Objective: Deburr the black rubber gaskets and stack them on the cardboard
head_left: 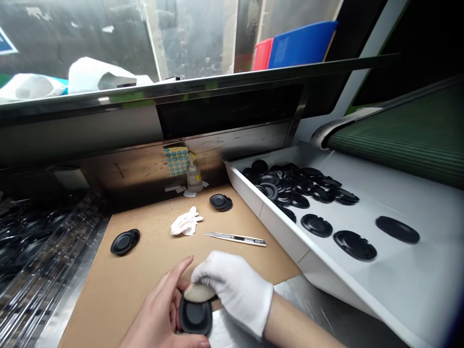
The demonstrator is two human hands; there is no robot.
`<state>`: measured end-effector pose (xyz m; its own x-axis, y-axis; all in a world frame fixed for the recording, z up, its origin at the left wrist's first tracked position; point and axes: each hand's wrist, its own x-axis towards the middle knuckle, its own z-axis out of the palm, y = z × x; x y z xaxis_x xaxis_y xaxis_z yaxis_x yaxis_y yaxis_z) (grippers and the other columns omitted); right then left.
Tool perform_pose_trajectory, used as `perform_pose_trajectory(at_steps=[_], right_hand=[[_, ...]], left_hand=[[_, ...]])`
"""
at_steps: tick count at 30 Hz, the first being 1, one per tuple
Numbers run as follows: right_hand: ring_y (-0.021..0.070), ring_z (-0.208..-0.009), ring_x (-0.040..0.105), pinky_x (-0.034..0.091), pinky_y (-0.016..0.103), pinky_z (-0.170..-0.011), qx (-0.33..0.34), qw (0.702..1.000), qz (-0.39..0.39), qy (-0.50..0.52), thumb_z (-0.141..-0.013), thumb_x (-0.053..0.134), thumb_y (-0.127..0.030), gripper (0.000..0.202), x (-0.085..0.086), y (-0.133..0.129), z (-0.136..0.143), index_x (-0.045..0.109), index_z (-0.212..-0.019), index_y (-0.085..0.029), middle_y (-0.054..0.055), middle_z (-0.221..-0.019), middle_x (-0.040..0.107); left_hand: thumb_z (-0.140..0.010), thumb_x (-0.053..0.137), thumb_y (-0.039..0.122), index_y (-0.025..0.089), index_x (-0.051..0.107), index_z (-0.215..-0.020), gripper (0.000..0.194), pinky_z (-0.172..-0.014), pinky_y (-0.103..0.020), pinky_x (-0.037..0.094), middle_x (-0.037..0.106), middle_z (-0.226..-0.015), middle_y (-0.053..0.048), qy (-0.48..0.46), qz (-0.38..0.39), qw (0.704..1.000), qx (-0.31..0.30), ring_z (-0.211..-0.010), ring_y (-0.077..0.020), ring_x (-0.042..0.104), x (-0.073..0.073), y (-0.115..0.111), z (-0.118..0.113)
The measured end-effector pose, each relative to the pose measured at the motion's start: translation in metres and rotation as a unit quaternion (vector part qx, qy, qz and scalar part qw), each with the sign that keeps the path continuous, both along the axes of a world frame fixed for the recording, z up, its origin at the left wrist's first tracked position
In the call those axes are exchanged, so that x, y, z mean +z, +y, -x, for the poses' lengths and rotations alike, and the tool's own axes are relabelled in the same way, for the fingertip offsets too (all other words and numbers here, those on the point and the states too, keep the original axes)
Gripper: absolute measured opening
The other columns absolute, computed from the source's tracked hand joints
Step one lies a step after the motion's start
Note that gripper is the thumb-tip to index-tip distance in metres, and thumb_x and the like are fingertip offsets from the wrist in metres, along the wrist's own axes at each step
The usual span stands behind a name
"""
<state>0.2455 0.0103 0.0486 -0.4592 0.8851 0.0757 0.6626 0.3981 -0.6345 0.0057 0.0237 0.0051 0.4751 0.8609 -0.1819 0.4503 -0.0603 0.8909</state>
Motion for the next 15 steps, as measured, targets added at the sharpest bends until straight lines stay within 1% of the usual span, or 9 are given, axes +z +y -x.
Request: perform_pose_trajectory(at_steps=[2, 4, 6, 8, 10, 11, 13, 14, 15], right_hand=[[0.0219, -0.093, 0.075, 0.052, 0.029, -0.085, -0.025, 0.999, -0.001, -0.032, -0.094, 0.069, -0.021, 0.015, 0.006, -0.003, -0.001, 0.083, -0.1, -0.023, 0.005, -0.1, 0.082], [0.0204, -0.081, 0.072, 0.049, 0.03, -0.074, -0.036, 0.997, 0.005, -0.067, -0.093, 0.071, -0.024, 0.011, 0.012, -0.008, -0.001, 0.082, -0.096, -0.026, 0.002, -0.09, 0.08], [0.0179, -0.068, 0.065, 0.042, 0.029, -0.062, -0.017, 0.995, 0.012, -0.1, -0.091, 0.077, -0.033, 0.008, 0.019, -0.011, 0.003, 0.082, -0.094, -0.028, 0.0, -0.08, 0.076], [0.0158, -0.061, 0.058, 0.038, 0.029, -0.057, 0.022, 0.992, 0.014, -0.122, -0.086, 0.082, -0.038, 0.011, 0.025, -0.01, 0.007, 0.082, -0.093, -0.029, -0.002, -0.074, 0.073], [0.015, -0.06, 0.055, 0.035, 0.03, -0.057, 0.048, 0.989, 0.005, -0.142, -0.085, 0.083, -0.035, 0.007, 0.031, -0.008, 0.009, 0.081, -0.086, -0.028, -0.003, -0.071, 0.07], [0.0158, -0.063, 0.056, 0.034, 0.031, -0.058, 0.047, 0.987, -0.002, -0.157, -0.086, 0.083, -0.034, 0.007, 0.033, -0.008, 0.009, 0.081, -0.084, -0.028, -0.002, -0.073, 0.071], [0.0186, -0.069, 0.06, 0.031, 0.033, -0.058, 0.032, 0.982, -0.013, -0.188, -0.089, 0.082, -0.03, 0.007, 0.037, -0.008, 0.012, 0.083, -0.086, -0.024, 0.002, -0.079, 0.074], [0.0201, -0.071, 0.062, 0.03, 0.034, -0.056, 0.03, 0.979, -0.013, -0.199, -0.088, 0.083, -0.029, 0.006, 0.039, -0.007, 0.013, 0.083, -0.088, -0.023, 0.004, -0.082, 0.075], [0.02, -0.073, 0.063, 0.03, 0.033, -0.055, 0.051, 0.979, -0.008, -0.199, -0.084, 0.085, -0.027, 0.007, 0.042, -0.006, 0.015, 0.082, -0.089, -0.023, 0.004, -0.085, 0.076]], left_hand=[[-0.061, 0.101, 0.033, 0.037, 0.037, -0.166, 0.123, -0.064, -0.027, 0.05, 0.062, -0.122, -0.005, -0.005, 0.017, 1.0, 0.009, -0.068, -0.0131, 0.056, -0.002, 0.0, 0.0], [-0.059, 0.1, 0.031, 0.035, 0.039, -0.165, 0.123, -0.064, -0.027, 0.051, 0.063, -0.121, -0.005, -0.02, 0.032, 0.999, 0.024, -0.067, -0.0124, 0.056, -0.004, 0.0, 0.0], [-0.061, 0.098, 0.03, 0.035, 0.041, -0.165, 0.118, -0.064, -0.027, 0.052, 0.064, -0.119, -0.004, -0.033, 0.027, 0.999, 0.032, -0.065, -0.0125, 0.057, -0.006, 0.001, 0.0], [-0.067, 0.095, 0.034, 0.036, 0.044, -0.164, 0.11, -0.064, -0.028, 0.053, 0.066, -0.116, -0.003, -0.034, 0.011, 0.999, 0.028, -0.066, -0.014, 0.058, -0.007, 0.001, 0.0], [-0.07, 0.094, 0.037, 0.037, 0.045, -0.164, 0.106, -0.064, -0.029, 0.054, 0.067, -0.114, -0.003, -0.027, 0.0, 0.999, 0.024, -0.067, -0.0154, 0.059, -0.008, 0.0, 0.0], [-0.07, 0.094, 0.038, 0.037, 0.045, -0.164, 0.106, -0.065, -0.029, 0.054, 0.067, -0.114, -0.004, -0.023, 0.001, 0.999, 0.024, -0.067, -0.0154, 0.06, -0.008, 0.0, 0.001], [-0.068, 0.097, 0.039, 0.037, 0.044, -0.165, 0.111, -0.066, -0.029, 0.055, 0.067, -0.117, -0.004, -0.016, -0.008, 1.0, 0.024, -0.067, -0.0149, 0.059, -0.009, -0.001, 0.001], [-0.065, 0.099, 0.04, 0.037, 0.043, -0.165, 0.114, -0.067, -0.029, 0.055, 0.067, -0.119, -0.004, -0.012, -0.019, 1.0, 0.021, -0.067, -0.0147, 0.058, -0.009, -0.001, 0.001], [-0.064, 0.1, 0.041, 0.037, 0.042, -0.166, 0.117, -0.067, -0.029, 0.055, 0.067, -0.119, -0.004, -0.01, -0.031, 0.999, 0.018, -0.068, -0.0145, 0.057, -0.01, -0.001, 0.002]])
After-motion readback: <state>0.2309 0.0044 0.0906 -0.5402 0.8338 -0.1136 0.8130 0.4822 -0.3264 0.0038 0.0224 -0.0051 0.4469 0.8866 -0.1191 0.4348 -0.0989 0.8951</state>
